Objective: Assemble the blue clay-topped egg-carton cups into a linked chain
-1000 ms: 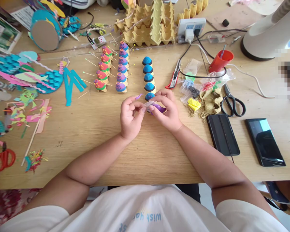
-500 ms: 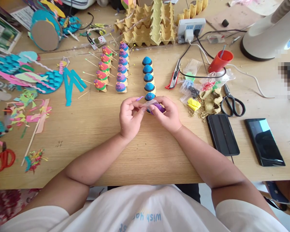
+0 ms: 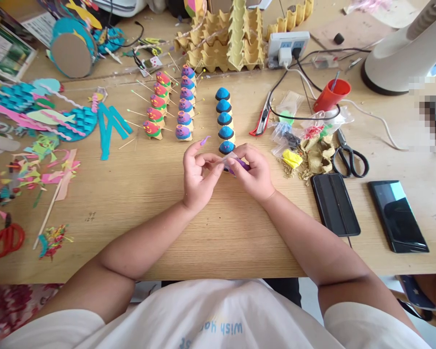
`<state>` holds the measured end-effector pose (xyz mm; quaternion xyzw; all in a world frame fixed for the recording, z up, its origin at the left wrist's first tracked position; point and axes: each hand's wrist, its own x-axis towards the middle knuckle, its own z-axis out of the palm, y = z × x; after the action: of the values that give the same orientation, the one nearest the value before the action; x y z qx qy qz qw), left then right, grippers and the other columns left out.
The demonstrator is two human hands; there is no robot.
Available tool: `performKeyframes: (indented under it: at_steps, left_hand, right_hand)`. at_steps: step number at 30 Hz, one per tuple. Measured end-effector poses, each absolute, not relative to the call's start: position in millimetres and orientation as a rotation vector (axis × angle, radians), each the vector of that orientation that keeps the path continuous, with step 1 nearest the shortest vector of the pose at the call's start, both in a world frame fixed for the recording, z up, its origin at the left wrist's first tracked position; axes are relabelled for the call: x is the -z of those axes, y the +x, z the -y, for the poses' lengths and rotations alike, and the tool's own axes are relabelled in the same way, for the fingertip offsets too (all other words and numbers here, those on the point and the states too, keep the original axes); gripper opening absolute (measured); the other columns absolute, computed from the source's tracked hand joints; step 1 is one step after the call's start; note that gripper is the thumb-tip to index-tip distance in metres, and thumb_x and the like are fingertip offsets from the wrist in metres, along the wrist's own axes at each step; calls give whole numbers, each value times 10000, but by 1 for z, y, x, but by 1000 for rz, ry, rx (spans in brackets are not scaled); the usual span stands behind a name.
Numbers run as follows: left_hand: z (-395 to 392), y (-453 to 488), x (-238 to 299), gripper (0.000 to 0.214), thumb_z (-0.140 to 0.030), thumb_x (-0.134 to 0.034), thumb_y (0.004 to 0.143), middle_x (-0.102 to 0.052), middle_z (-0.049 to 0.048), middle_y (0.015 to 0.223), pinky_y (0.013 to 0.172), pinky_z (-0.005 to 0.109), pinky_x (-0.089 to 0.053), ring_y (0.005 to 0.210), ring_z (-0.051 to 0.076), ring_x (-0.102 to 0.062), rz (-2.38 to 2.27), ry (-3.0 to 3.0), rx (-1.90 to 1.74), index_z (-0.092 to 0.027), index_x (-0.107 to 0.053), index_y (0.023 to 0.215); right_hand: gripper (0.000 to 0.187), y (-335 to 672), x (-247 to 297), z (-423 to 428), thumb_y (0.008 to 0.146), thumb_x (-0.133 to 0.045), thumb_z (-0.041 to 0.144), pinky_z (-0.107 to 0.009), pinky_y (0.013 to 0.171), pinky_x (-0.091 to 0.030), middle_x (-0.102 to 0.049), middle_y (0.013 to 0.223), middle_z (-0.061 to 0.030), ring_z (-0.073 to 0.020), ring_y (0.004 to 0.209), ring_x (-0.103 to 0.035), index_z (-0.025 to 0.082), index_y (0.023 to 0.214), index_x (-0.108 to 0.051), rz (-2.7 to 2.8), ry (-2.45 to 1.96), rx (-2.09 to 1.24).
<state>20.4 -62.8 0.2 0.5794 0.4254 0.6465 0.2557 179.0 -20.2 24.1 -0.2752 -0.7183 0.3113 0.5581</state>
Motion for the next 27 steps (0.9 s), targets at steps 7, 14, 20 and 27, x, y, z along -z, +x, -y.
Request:
performKeyframes:
  at_steps: [7,14,20,27]
  left_hand:
    - [64,22,-2,418,-336,-769,989,-772,-31,909,714,234,-520,840,104,-757,-1111,1560,-1811,-284,-559,1347]
    - [65,23,-3,377,-333,-775,983,-751,-40,899,780,216,-579,825,82,-732,-1068,1470,-1793,-282,-569,1295]
    - [65,25,-3,368,-374,-777,978,-739,-49,896,770,203,-576,810,69,-718,-1035,1415,-1779,-289,-540,1246]
    - [66,24,-6,437,-357,-752,999,-731,-30,926,787,221,-591,841,85,-723,-1052,1488,-1780,-296,-507,1356]
  right_hand:
    - [136,180,-22,21,1027,-672,345,-348,777,-542,-733,867,-21,-171,812,-680,245,940,-702,1724,-664,-717]
    - [183,179,-22,21,1027,-667,315,-344,742,-538,-711,814,-15,-165,760,-659,246,859,-648,1717,-692,-644]
    - [200,178,-27,22,1043,-639,312,-333,717,-534,-694,780,-7,-159,733,-657,242,856,-625,1764,-721,-562]
    - [120,179,-27,21,1025,-660,321,-345,717,-531,-732,851,-25,-171,772,-665,243,934,-656,1831,-706,-537]
